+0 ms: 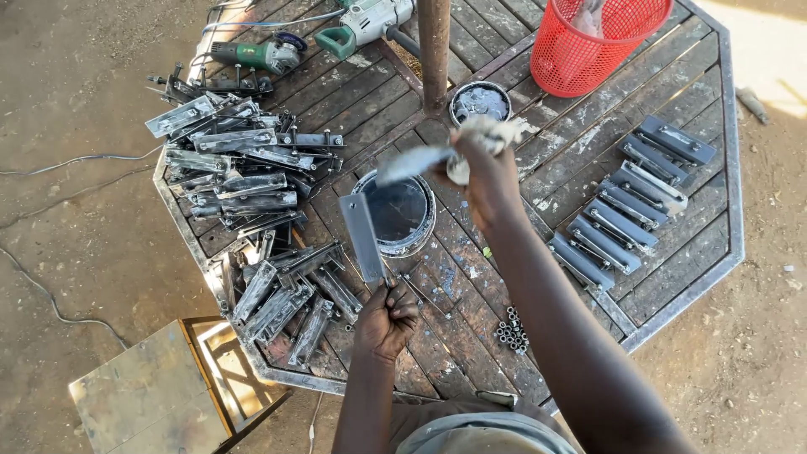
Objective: Applying a dark sealant or protective coating to metal brackets using a small applicator and a rag on a workshop table.
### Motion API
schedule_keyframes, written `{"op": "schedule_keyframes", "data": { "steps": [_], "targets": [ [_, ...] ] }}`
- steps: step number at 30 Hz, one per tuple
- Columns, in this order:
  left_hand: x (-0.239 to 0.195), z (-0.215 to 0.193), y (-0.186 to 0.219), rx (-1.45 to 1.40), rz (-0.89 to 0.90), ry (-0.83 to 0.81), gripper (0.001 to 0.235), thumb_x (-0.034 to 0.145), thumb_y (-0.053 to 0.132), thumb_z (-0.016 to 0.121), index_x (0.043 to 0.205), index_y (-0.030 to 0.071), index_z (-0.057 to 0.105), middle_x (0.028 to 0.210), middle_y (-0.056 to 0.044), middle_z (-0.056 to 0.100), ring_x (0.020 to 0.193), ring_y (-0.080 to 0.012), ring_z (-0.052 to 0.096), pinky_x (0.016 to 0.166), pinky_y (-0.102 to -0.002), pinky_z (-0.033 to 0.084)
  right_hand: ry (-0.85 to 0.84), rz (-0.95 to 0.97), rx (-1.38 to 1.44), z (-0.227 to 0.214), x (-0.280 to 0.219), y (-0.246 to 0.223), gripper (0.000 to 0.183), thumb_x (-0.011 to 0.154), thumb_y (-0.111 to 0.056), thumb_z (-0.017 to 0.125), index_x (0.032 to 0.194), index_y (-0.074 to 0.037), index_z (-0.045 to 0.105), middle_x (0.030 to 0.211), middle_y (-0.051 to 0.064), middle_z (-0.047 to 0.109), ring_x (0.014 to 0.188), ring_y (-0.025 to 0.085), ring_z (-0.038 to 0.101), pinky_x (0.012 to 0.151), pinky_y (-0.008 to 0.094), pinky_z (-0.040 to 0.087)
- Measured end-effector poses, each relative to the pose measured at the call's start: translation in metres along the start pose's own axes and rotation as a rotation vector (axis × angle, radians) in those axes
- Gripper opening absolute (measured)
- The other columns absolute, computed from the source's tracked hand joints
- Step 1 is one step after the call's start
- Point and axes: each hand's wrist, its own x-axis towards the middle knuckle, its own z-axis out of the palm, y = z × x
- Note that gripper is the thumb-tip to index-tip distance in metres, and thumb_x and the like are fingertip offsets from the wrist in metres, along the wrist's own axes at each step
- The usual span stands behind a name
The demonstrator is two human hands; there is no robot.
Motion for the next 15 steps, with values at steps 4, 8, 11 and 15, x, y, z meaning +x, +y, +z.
{"op": "schedule_keyframes", "data": {
  "steps": [4, 8, 11, 15],
  "targets": [
    [0.0, 0.004, 0.003, 0.002, -0.018, -0.051, 0.017, 0.109, 0.019, 0.052, 0.094, 0.012, 0.056, 0.069, 0.009, 0.035, 0.058, -0.002, 0.035, 0.058, -0.013, 0.042, 0.028, 0.198, -0.152, -0.028, -0.017, 0.054, 0.056, 0.091, -0.011, 0.066, 0.136, 0.012, 0.041, 0.124, 0.034, 0.054, 0.099, 0.041, 0.07, 0.083, 0.057, 0.064],
    [-0.003, 0.006, 0.002, 0.063, -0.055, -0.071, 0.017, 0.11, 0.02, 0.052, 0.095, 0.011, 0.055, 0.07, 0.008, 0.034, 0.061, -0.0029, 0.036, 0.059, -0.012, 0.04, -0.084, 0.209, -0.04, -0.028, -0.015, 0.071, 0.055, 0.089, -0.008, 0.068, 0.133, 0.013, 0.044, 0.117, 0.037, 0.058, 0.088, 0.048, 0.071, 0.075, 0.062, 0.063],
    [-0.009, 0.011, 0.0, 0.096, -0.052, -0.079, 0.019, 0.11, 0.021, 0.052, 0.093, 0.012, 0.054, 0.07, 0.009, 0.032, 0.061, -0.0022, 0.035, 0.059, -0.011, 0.039, -0.124, 0.091, 0.063, -0.004, -0.01, 0.026, 0.053, 0.09, -0.007, 0.065, 0.134, 0.012, 0.043, 0.116, 0.034, 0.059, 0.084, 0.043, 0.073, 0.071, 0.058, 0.067],
    [-0.023, 0.026, 0.002, 0.116, 0.022, -0.089, 0.025, 0.111, 0.023, 0.05, 0.089, 0.011, 0.054, 0.07, 0.009, 0.034, 0.061, -0.0021, 0.037, 0.058, -0.011, 0.04, -0.19, 0.048, 0.384, 0.01, -0.01, -0.019, 0.052, 0.086, -0.007, 0.068, 0.13, 0.006, 0.044, 0.11, 0.03, 0.062, 0.076, 0.04, 0.074, 0.066, 0.05, 0.071]
  ]
}}
